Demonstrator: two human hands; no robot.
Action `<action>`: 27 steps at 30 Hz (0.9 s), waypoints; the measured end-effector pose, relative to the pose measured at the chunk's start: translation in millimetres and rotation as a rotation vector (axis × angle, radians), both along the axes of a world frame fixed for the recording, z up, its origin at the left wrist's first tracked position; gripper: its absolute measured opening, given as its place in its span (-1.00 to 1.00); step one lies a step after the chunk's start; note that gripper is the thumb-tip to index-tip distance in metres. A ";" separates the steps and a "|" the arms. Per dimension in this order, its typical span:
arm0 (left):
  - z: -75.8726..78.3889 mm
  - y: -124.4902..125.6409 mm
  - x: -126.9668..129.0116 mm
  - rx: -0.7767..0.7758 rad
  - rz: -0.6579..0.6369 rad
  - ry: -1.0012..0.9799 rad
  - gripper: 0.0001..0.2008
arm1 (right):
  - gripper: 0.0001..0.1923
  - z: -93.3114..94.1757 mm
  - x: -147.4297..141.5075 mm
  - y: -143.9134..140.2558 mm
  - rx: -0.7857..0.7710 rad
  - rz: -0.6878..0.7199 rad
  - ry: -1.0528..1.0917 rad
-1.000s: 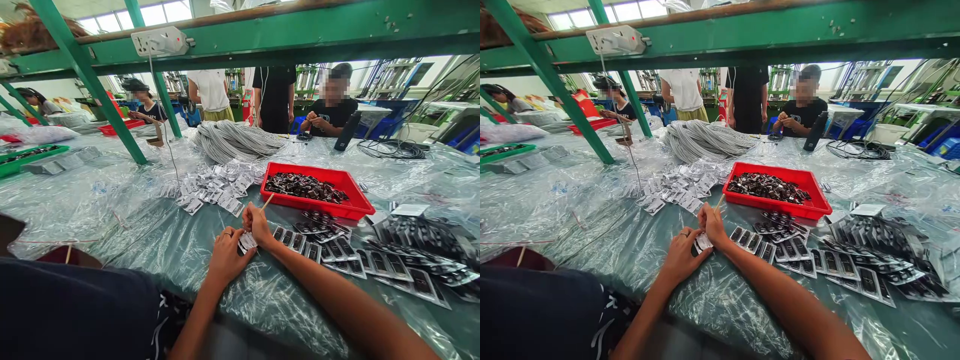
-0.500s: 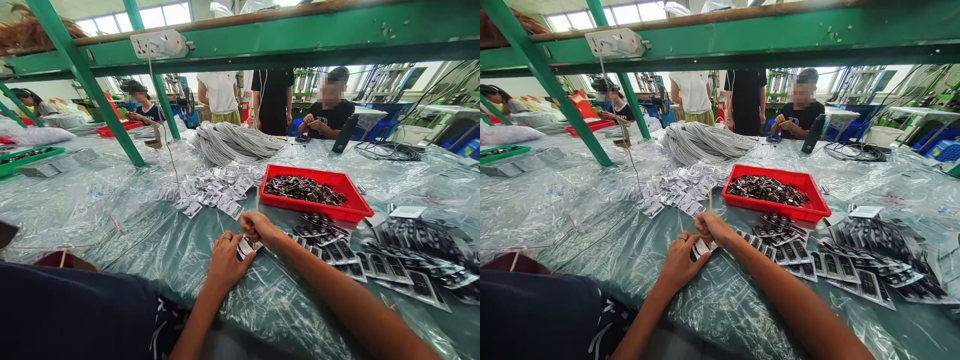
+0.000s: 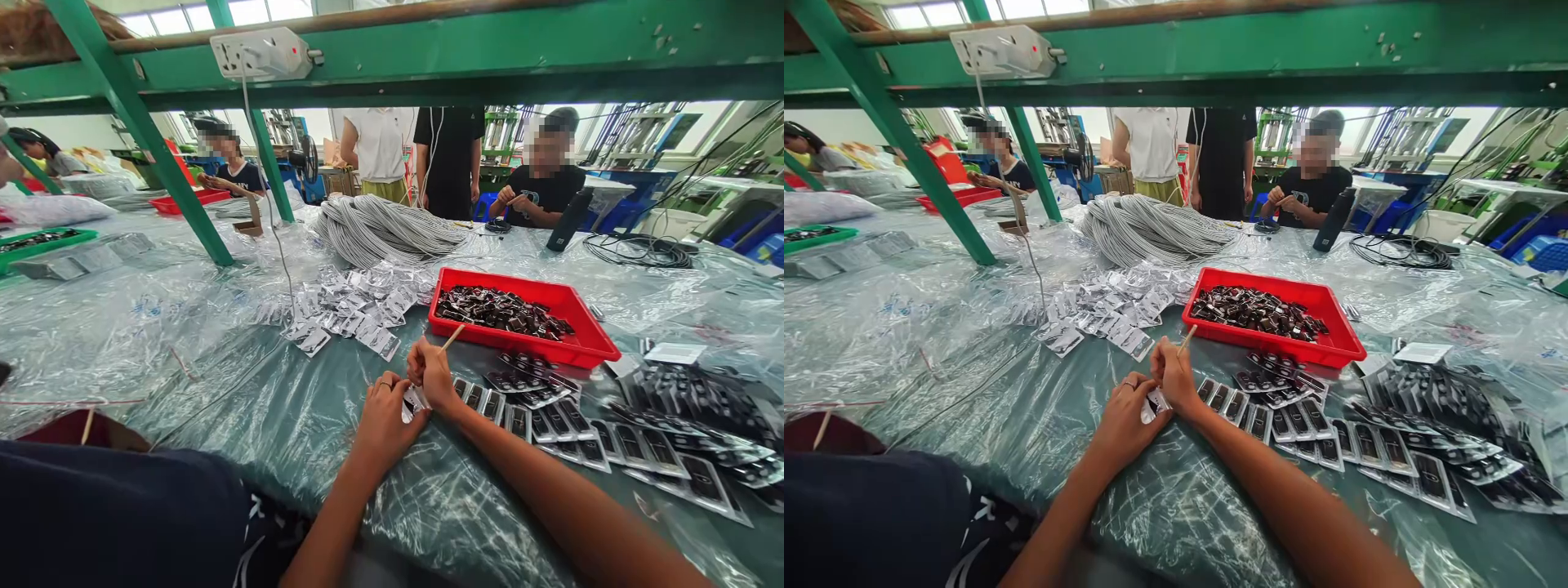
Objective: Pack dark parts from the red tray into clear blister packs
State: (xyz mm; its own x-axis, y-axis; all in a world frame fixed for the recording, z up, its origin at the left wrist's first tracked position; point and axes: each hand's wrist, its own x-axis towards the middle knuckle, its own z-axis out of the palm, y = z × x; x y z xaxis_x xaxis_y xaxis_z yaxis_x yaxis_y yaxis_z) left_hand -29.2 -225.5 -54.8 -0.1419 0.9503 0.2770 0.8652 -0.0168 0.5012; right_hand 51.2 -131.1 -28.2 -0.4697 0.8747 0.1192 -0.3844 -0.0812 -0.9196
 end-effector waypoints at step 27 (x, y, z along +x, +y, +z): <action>66.2 45.4 -32.7 0.236 0.400 -0.396 -0.56 | -0.77 61.7 46.1 36.4 1.144 -0.234 -0.802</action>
